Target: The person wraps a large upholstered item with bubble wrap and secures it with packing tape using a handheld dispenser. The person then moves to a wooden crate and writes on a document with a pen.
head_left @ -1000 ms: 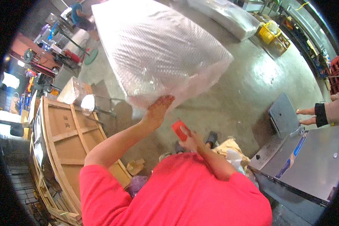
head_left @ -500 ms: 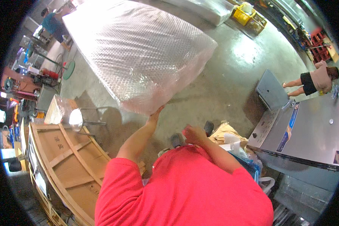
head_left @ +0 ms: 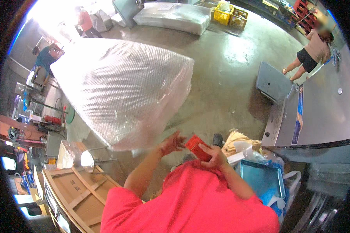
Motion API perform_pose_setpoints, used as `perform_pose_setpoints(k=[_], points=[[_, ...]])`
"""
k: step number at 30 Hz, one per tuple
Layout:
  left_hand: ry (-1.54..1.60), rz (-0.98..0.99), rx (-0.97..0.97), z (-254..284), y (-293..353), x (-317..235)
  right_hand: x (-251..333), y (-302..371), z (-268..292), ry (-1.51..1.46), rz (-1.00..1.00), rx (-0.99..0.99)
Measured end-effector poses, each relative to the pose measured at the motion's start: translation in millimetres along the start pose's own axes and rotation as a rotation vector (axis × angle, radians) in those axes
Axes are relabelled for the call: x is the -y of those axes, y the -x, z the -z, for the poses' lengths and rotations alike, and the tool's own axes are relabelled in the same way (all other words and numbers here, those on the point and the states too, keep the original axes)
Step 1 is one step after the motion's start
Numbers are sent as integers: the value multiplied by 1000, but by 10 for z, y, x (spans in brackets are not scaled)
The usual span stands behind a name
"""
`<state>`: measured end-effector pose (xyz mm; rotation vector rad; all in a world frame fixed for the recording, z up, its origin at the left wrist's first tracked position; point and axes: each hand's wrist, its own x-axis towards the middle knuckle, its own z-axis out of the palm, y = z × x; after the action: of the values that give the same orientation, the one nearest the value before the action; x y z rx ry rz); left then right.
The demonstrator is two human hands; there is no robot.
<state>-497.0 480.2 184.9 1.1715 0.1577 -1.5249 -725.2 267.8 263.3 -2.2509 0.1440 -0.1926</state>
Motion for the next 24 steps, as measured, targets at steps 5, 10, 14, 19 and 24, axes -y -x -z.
perform_pose_setpoints(k=[5,10,14,19,24], points=[[-237,-206,11,-545,84,-263,-82,-330,347,22,100,155],[-102,-127,-106,-594,-262,-574,-434,-597,586,-45,126,216],[-192,-33,-174,-670,-502,-958,-677,-629,566,-105,145,-61],[-1515,-63,-384,-1210,-1035,-2221,-483,-729,39,-584,-336,-230],[-2650,-468,-10,-1389,-2075,-3252,-393,-1204,-803,-1280,-561,-414]])
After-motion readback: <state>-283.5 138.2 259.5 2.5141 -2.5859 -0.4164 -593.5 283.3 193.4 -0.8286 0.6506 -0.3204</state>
